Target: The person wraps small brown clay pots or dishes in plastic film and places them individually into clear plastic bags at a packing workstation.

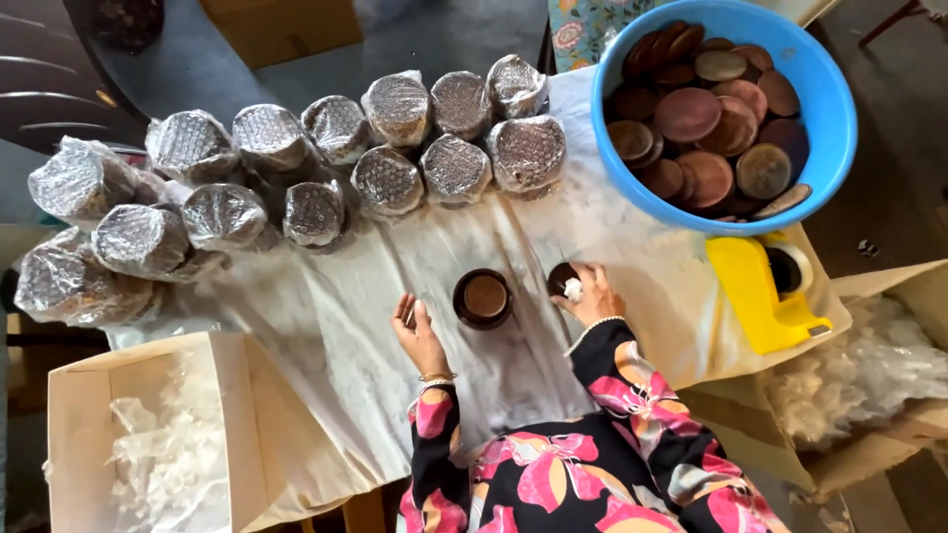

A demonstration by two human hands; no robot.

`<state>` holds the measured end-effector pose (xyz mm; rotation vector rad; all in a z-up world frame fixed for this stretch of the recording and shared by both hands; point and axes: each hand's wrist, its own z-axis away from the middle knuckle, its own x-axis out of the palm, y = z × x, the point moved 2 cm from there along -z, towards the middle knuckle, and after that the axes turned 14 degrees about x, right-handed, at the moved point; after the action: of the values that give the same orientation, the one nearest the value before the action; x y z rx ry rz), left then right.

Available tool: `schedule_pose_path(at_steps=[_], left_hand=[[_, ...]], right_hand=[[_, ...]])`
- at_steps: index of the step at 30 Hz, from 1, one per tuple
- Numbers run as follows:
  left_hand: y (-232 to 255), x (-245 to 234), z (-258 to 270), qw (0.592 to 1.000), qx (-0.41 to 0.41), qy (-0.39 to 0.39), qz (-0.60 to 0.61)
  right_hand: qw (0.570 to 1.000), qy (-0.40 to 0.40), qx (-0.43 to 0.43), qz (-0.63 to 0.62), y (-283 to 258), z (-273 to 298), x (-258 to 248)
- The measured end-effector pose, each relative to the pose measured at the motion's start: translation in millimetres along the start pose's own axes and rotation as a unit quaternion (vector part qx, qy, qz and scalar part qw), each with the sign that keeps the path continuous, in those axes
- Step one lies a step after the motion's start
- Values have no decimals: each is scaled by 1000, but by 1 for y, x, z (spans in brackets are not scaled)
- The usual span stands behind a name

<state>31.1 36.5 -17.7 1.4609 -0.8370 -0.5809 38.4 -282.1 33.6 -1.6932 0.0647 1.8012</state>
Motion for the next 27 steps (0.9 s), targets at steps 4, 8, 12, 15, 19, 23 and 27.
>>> schedule_pose_path(at_steps=[4, 8, 12, 15, 19, 23, 27], left_hand=[[27, 15, 9, 999, 28, -34, 32], [75, 61, 36, 932, -122, -186, 285], [86, 67, 50, 783, -336, -191, 487], [98, 68, 50, 744, -386, -176, 517], [97, 77, 50, 727, -371, -207, 539], [77, 72, 49, 715, -284, -281, 574], [65, 74, 60, 801, -279, -239, 473]], right_hand=[[998, -9, -45, -51, -24, 7, -10], [914, -48, -301, -267, -94, 55, -34], [918, -204, -312, -135, -148, 88, -81], [953, -163, -88, -238, -137, 80, -67], [910, -28, -320, -264, -125, 109, -31], [867, -57, -483, -112, -113, 122, -14], [890, -155, -373, -212, -133, 100, -20]])
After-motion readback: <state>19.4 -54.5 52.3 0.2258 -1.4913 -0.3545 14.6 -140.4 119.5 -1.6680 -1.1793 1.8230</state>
